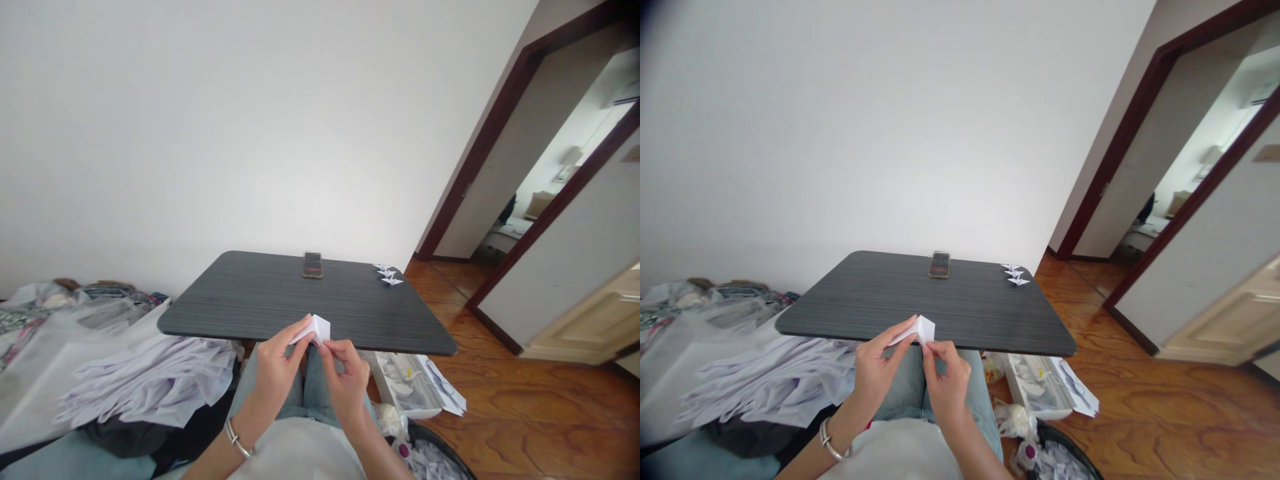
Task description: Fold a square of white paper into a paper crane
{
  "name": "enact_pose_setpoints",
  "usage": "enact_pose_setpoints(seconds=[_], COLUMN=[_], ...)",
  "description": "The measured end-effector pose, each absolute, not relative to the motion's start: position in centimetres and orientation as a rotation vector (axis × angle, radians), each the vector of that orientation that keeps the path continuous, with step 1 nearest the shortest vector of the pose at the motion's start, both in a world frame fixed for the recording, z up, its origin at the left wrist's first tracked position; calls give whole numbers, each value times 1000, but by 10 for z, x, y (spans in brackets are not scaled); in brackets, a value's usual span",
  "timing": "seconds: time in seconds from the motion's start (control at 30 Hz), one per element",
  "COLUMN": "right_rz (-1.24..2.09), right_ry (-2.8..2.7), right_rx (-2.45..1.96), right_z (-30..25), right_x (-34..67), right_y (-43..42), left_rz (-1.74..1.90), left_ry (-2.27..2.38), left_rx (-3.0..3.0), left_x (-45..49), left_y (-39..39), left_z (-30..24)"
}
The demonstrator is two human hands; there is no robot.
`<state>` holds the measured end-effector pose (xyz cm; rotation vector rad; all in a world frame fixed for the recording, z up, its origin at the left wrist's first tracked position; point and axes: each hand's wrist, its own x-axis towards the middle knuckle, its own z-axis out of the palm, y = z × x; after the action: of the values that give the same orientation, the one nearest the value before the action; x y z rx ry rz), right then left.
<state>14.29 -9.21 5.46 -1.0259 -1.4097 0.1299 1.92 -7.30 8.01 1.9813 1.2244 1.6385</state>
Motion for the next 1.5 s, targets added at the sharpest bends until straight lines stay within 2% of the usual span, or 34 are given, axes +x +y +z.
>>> enact_pose_setpoints(seconds=[0.2, 0.37, 0.6, 1.0, 1.23, 1.5], right_rz=[236, 313, 616, 527, 541, 548], right_ry=[-1459, -1469, -1382, -1389, -1357, -1343], right_rx=[-1037, -1047, -1034, -1083, -1041, -1048], right_z=[54, 52, 51, 49, 49, 50], right_x=[139, 136, 133, 132, 130, 131], right_y=[-91, -91, -91, -90, -91, -91], left_rz=[1678, 1809, 1845, 1870, 1897, 1913], left_ry=[1269, 1169, 1003, 981, 977, 810], left_rx=[1868, 2044, 2277, 2366, 2228, 2245], left_x=[19, 18, 18, 17, 19, 19], left_y=[-70, -65, -63, -70, -73, -72], left_z=[77, 75, 75, 80, 78, 81])
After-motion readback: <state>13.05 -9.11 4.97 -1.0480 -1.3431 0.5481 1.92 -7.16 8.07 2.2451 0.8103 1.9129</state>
